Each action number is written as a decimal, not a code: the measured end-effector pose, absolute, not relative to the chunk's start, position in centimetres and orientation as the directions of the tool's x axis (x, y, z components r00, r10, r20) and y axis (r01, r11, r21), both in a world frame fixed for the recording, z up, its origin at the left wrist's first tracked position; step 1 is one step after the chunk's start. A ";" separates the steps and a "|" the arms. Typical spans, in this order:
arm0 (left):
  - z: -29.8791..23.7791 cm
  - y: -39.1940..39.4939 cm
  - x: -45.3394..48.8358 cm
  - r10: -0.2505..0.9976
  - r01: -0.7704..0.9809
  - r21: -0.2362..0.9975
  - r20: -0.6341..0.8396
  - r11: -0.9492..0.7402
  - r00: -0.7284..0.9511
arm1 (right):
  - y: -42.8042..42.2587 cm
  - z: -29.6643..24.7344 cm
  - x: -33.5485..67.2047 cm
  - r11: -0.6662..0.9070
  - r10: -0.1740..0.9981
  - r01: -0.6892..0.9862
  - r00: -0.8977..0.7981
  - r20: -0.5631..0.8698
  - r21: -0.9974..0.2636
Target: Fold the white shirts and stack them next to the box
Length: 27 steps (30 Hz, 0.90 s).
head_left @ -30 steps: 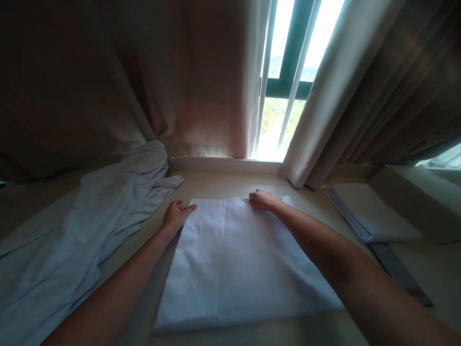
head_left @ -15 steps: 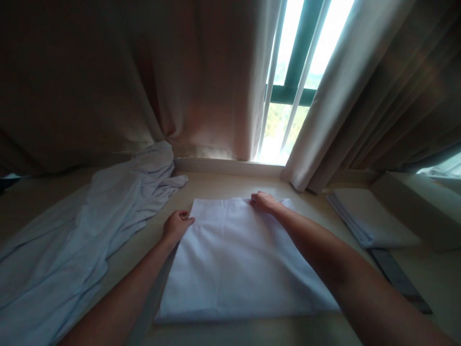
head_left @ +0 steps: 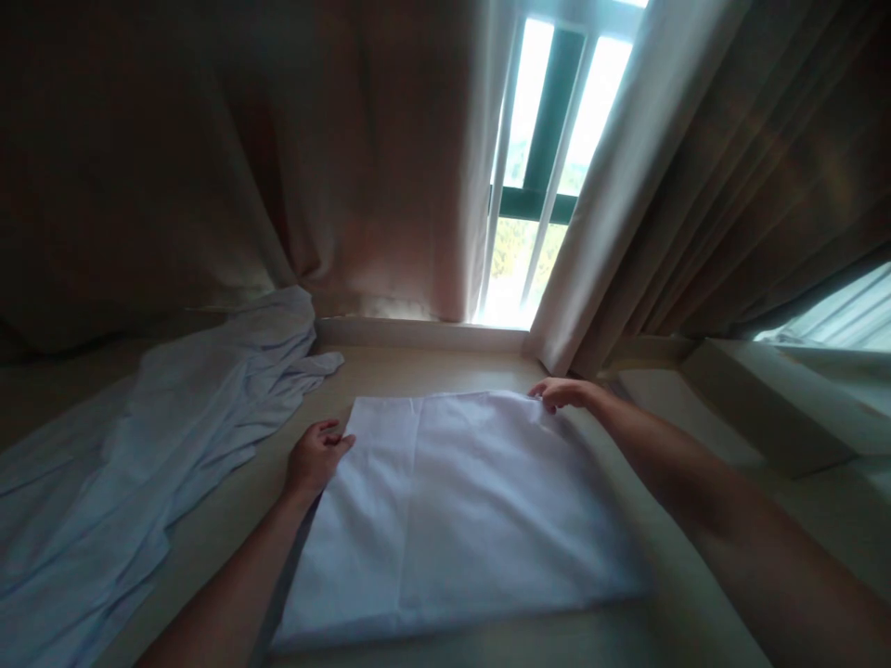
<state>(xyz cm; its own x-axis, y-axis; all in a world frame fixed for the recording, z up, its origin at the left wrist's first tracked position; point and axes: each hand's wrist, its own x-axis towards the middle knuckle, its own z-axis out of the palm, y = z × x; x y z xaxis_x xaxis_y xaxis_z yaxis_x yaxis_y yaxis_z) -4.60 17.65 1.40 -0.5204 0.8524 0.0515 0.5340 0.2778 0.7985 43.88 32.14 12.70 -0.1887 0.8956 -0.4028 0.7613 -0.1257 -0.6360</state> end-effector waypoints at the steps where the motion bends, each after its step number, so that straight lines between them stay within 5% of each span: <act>1: 1.3 17.7 -4.6 0.853 0.539 0.796 0.056 0.276 -0.519 | 32.1 12.4 44.2 -0.108 0.866 0.761 -0.244 -0.436 -0.640; 8: 0.9 17.7 -4.9 0.859 0.557 0.786 0.066 0.268 -0.507 | 32.3 12.7 44.6 0.028 0.843 0.711 -0.394 -0.365 -0.703; 15: 1.4 17.5 -4.6 0.858 0.576 0.774 0.088 0.261 -0.506 | 33.0 12.6 44.5 0.040 0.914 0.744 -0.298 -0.277 -0.666; 27: 1.5 17.3 -4.4 0.860 0.559 0.783 0.061 0.273 -0.506 | 31.6 9.3 50.5 -0.346 0.913 0.661 0.076 -0.400 -0.665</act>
<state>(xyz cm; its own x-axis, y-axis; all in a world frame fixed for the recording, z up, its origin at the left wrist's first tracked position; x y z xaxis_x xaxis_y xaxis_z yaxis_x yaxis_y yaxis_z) -4.36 17.30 1.51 -0.5060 0.8604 0.0613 0.5588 0.2729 0.7831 50.55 31.60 9.28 0.0755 0.9134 -0.4000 0.6614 -0.3461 -0.6654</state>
